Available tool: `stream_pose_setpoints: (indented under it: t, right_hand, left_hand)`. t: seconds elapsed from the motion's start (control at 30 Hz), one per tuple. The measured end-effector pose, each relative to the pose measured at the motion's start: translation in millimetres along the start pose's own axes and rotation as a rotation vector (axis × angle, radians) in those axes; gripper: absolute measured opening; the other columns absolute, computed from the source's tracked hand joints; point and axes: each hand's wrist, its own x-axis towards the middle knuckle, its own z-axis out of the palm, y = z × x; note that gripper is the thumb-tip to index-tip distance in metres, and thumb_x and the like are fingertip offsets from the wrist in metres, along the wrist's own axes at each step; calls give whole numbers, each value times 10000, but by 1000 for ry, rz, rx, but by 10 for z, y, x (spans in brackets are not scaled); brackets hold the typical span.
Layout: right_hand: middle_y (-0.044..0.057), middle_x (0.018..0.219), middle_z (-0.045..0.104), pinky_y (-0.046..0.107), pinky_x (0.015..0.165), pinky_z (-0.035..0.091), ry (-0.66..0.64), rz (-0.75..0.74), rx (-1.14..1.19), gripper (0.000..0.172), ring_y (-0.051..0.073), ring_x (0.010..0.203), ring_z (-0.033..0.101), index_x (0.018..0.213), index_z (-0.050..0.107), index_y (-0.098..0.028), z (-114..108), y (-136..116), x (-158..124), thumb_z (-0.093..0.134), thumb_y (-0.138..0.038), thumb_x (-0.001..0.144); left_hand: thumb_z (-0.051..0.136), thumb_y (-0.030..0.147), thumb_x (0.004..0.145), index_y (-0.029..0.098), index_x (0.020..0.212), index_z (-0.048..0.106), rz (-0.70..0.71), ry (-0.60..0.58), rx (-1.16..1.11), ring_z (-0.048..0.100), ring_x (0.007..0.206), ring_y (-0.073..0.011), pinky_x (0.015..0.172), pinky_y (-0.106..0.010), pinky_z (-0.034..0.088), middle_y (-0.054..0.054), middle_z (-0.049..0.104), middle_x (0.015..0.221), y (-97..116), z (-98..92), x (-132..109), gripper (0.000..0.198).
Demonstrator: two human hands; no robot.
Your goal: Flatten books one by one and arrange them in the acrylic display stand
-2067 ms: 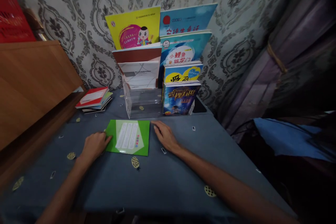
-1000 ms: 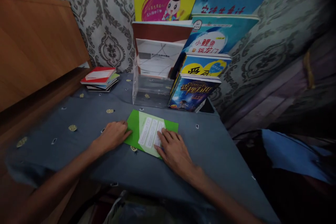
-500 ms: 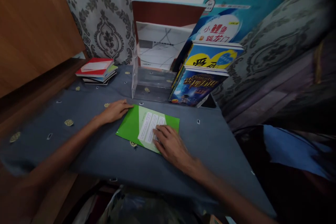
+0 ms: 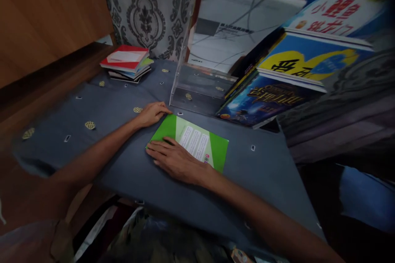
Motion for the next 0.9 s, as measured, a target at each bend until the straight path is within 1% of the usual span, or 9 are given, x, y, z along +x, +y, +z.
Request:
stream_pose_setpoints:
  t: [0.07,0.13,0.27,0.43,0.57,0.7,0.8,0.9]
  right_hand:
    - [74,1486,570,462,1218,310,8,11,16,395,180,1412,477,1422,538,-194,12,47,1,356,-281,1083]
    - [76,1487,569,475,1210,319,14,18,14,391,187,1406,484,1418,547,-205,11,103,12,371,-285,1078]
    - [89,1485,569,489,1197,326,36,71,-29,382,214,1416,473,1402,566,-203,-15,266,55,396,-274,1068]
    - [122,1466,582,478,1192,324,82,135,-46,401,234,1409,476,1418,557,-153,-48,526,86,418,-260,1057]
    - [111,1479,571,484,1195,314,114,182,-58,412,228,1418,461,1436,543,-175,-68,686,90,408,-272,1059]
    - [117,1501,545,511,1199,302,127,227,-68,427,245,1427,445,1446,531,-183,-94,742,92,412,-302,1053]
    - [156,1547,476,517,1200,303,130,287,-80,467,285,1455,393,1449,526,-146,-103,736,89,459,-350,1035]
    - [178,1578,418,533,1194,309,128,328,-89,488,312,1479,342,1452,527,-151,-84,735,82,482,-379,1023]
  left_hand:
    - [489,105,916,224,1143,756,-3,-12,-9,628,903,-164,857,-301,478,-41,702,1001,2,-7,9,370]
    - [481,108,921,226,1148,752,-6,-15,-19,629,899,-163,845,-298,479,-41,703,1005,7,-12,12,373]
    - [454,107,929,206,1150,748,-12,-18,-23,632,901,-165,837,-295,475,-50,697,1002,28,-16,2,380]
    - [423,100,917,189,1156,747,-6,-21,-32,631,908,-172,832,-290,470,-53,684,979,40,-24,-10,412]
    - [418,94,897,186,1160,739,3,-9,-50,626,902,-163,840,-282,471,-46,671,955,26,-18,-18,425]
    - [396,129,928,161,1211,696,-14,33,-70,632,898,-165,869,-297,482,-48,682,939,0,11,-37,413]
    - [400,135,927,154,1286,632,-48,61,-93,641,915,-170,906,-317,488,-49,707,975,-16,32,-54,427]
    - [399,128,921,164,1307,606,-73,62,-94,647,929,-171,918,-322,490,-42,715,996,-18,39,-64,440]
